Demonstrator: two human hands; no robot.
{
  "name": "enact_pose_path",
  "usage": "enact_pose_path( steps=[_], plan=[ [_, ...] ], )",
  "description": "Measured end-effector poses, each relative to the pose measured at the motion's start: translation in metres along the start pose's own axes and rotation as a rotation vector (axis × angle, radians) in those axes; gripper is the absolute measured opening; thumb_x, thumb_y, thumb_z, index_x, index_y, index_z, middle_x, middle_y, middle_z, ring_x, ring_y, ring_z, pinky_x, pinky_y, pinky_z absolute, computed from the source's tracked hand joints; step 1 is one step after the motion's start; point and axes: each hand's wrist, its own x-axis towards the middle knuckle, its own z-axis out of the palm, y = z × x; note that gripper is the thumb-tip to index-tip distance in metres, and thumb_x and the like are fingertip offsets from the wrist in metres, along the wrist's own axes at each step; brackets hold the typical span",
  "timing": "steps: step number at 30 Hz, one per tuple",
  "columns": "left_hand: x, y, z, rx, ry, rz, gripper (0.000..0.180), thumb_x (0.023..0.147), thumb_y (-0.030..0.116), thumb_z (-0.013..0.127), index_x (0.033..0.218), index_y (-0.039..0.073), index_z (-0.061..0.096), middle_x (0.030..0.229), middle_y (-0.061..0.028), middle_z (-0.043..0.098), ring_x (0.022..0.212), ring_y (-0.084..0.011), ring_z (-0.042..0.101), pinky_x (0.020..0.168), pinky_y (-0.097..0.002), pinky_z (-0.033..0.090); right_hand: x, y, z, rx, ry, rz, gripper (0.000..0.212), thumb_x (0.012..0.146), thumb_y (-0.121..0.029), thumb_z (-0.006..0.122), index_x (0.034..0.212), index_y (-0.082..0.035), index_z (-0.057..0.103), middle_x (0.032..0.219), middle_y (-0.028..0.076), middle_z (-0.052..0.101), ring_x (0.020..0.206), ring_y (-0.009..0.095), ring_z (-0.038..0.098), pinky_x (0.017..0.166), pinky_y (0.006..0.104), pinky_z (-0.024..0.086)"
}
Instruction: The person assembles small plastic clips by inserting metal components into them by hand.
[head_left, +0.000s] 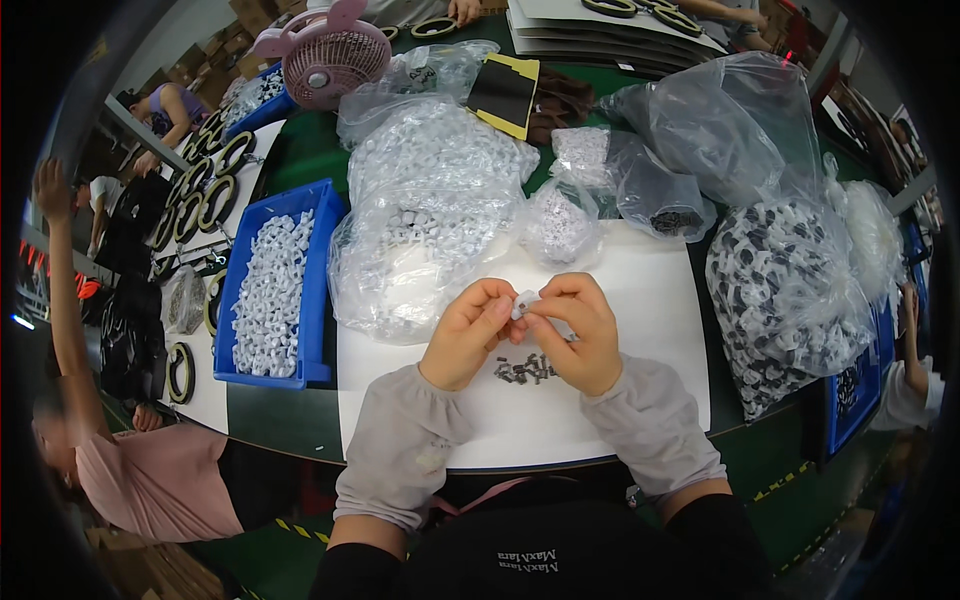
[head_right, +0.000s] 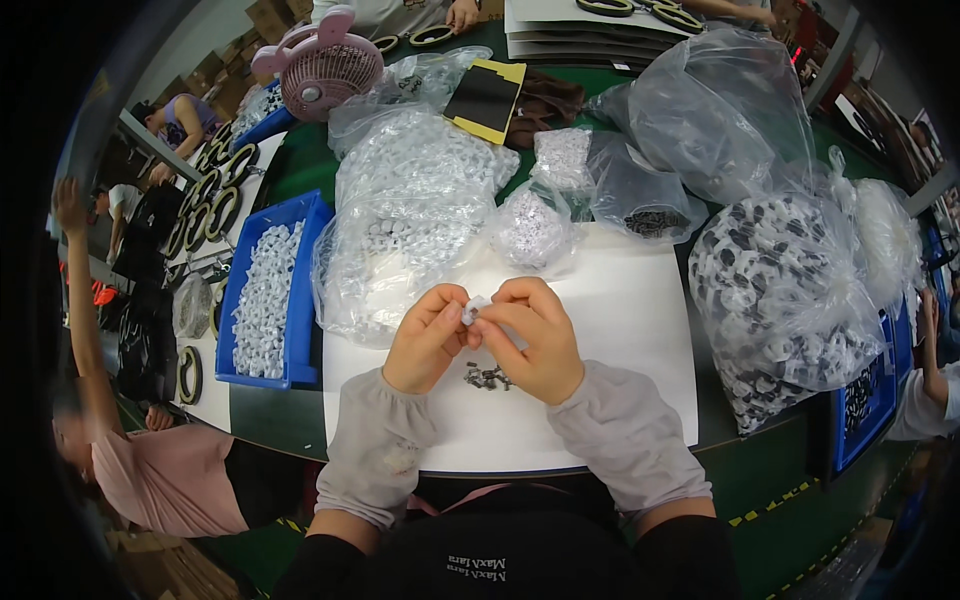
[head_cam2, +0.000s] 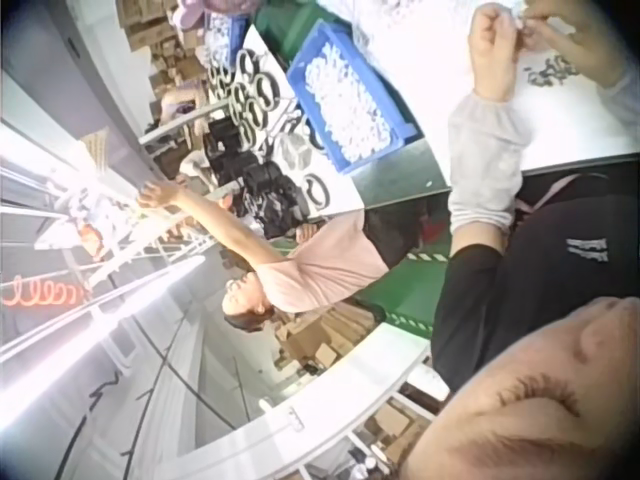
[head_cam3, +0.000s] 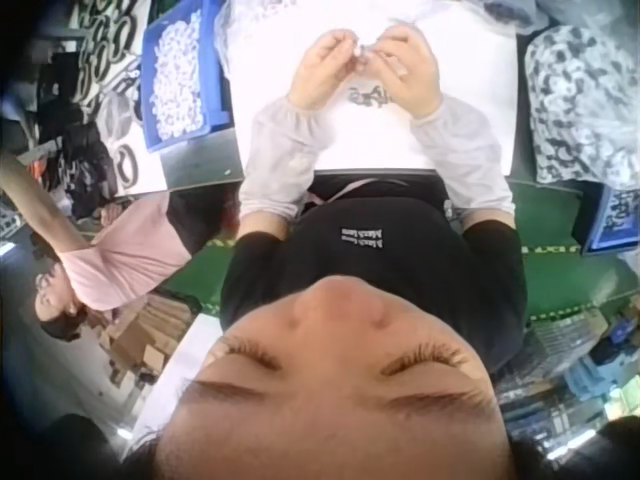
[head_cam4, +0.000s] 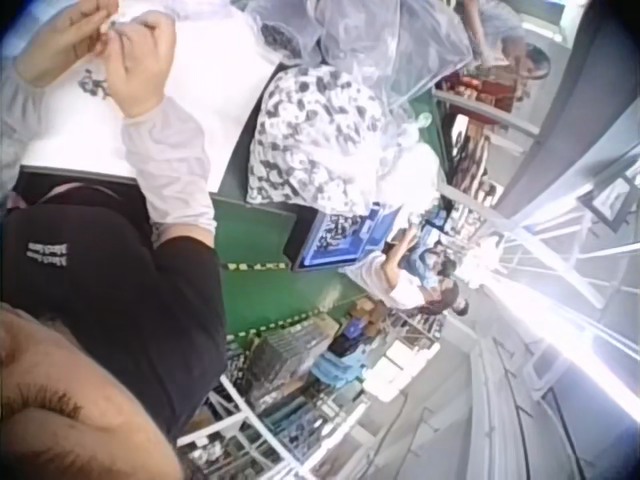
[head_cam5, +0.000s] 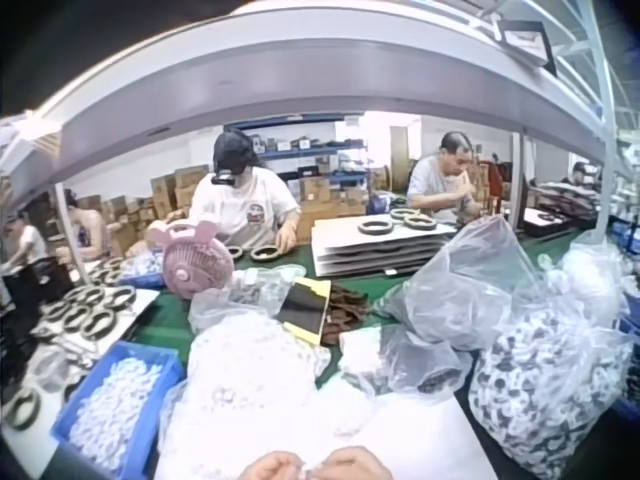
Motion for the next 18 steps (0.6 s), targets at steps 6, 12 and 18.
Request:
enact_pose_path(
  steps=[6, 12, 18],
  plan=[
    [-0.0006, -0.0040, -0.0009, -0.083, -0.039, -0.049, 0.019, 0.094, 0.019, 0.051, 0.105, 0.004, 0.052, 0.086, -0.0041, 0.058, 0.078, -0.0119, 0.055, 0.074, -0.0250, 0.046, -0.0019, -0.0010, 0.0016, -0.071, 0.077, -0.052, 0.018, 0.072, 0.004, 0.066, 0.089, -0.001, 0.063, 0.094, 0.011, 0.052, 0.071, 0.017, 0.054, 0.061, 0.0249, 0.046],
    [-0.0012, -0.0065, -0.0010, -0.084, -0.054, -0.024, 0.019, 0.094, 0.019, 0.051, 0.105, 0.004, 0.052, 0.087, -0.0044, 0.059, 0.078, -0.0123, 0.055, 0.074, -0.0247, 0.047, -0.0041, 0.0038, 0.0020, -0.094, 0.098, -0.103, 0.022, 0.068, 0.005, 0.068, 0.088, -0.002, 0.064, 0.094, 0.011, 0.054, 0.067, 0.016, 0.050, 0.056, 0.0246, 0.042],
    [-0.0014, -0.0081, -0.0007, -0.092, -0.058, -0.015, 0.019, 0.094, 0.020, 0.051, 0.105, 0.004, 0.051, 0.088, -0.0046, 0.060, 0.078, -0.0123, 0.055, 0.074, -0.0250, 0.047, -0.0066, 0.0062, 0.0006, -0.124, 0.091, -0.131, 0.025, 0.066, 0.005, 0.068, 0.090, -0.003, 0.065, 0.097, 0.012, 0.054, 0.068, 0.016, 0.050, 0.057, 0.0255, 0.042]
  ],
)
